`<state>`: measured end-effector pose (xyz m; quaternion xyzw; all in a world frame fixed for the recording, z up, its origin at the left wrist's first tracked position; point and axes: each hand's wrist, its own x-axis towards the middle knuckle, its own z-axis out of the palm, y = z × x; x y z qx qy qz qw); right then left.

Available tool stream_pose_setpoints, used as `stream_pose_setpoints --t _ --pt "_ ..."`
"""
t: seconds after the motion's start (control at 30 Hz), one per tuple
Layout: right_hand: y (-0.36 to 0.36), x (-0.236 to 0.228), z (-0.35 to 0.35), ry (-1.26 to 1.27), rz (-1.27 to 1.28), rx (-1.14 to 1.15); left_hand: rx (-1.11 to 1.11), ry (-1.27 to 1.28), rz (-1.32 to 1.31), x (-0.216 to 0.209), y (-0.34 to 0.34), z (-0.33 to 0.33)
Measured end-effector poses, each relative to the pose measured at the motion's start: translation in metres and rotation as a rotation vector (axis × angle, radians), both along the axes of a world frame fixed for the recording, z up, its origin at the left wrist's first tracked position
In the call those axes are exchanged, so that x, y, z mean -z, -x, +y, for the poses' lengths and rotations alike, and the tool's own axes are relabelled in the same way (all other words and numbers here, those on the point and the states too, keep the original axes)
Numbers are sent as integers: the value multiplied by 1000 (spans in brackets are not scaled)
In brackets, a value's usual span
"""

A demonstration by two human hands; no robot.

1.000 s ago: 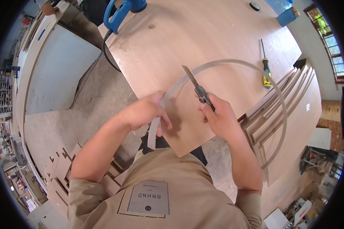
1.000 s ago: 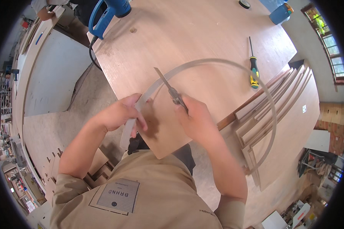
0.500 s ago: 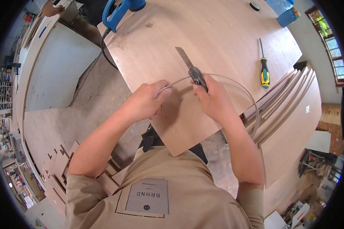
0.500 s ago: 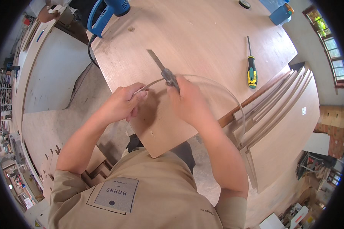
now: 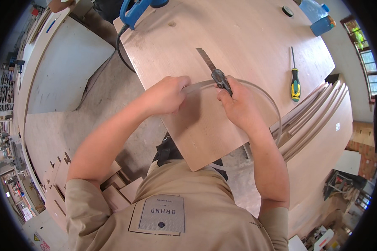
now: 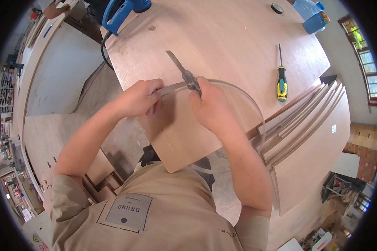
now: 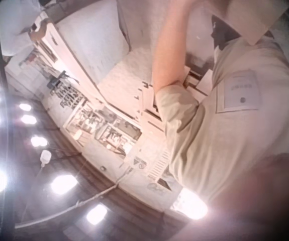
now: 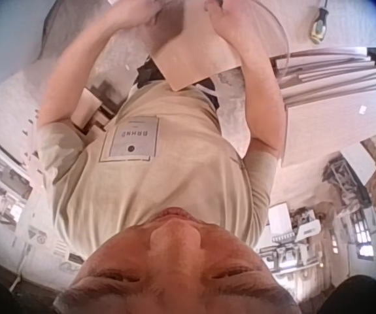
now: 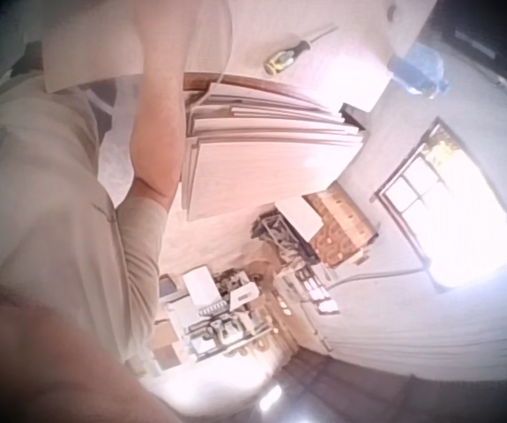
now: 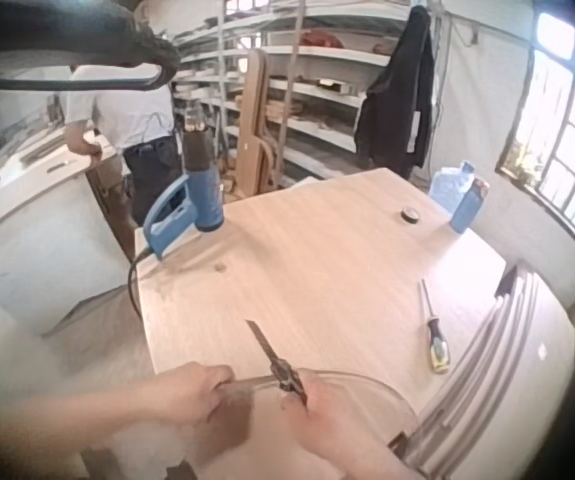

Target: The person applies edge banding to a wooden panel. They use a heat gun to warm the edge, then press the banding strip along the edge and trim the excess with a utility knife. The process is repeated on multiple edges of the panel.

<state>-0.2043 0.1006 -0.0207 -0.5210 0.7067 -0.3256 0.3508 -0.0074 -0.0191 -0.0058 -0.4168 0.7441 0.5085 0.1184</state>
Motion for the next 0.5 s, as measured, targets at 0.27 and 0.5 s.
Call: stream_pose_setpoints --t 0.27,0.5 --pt "-4 2 -3 -73 60 21 170 34 -1 4 12 -12" --pt "2 10 -6 -37 69 -1 397 399 67 10 15 -1"
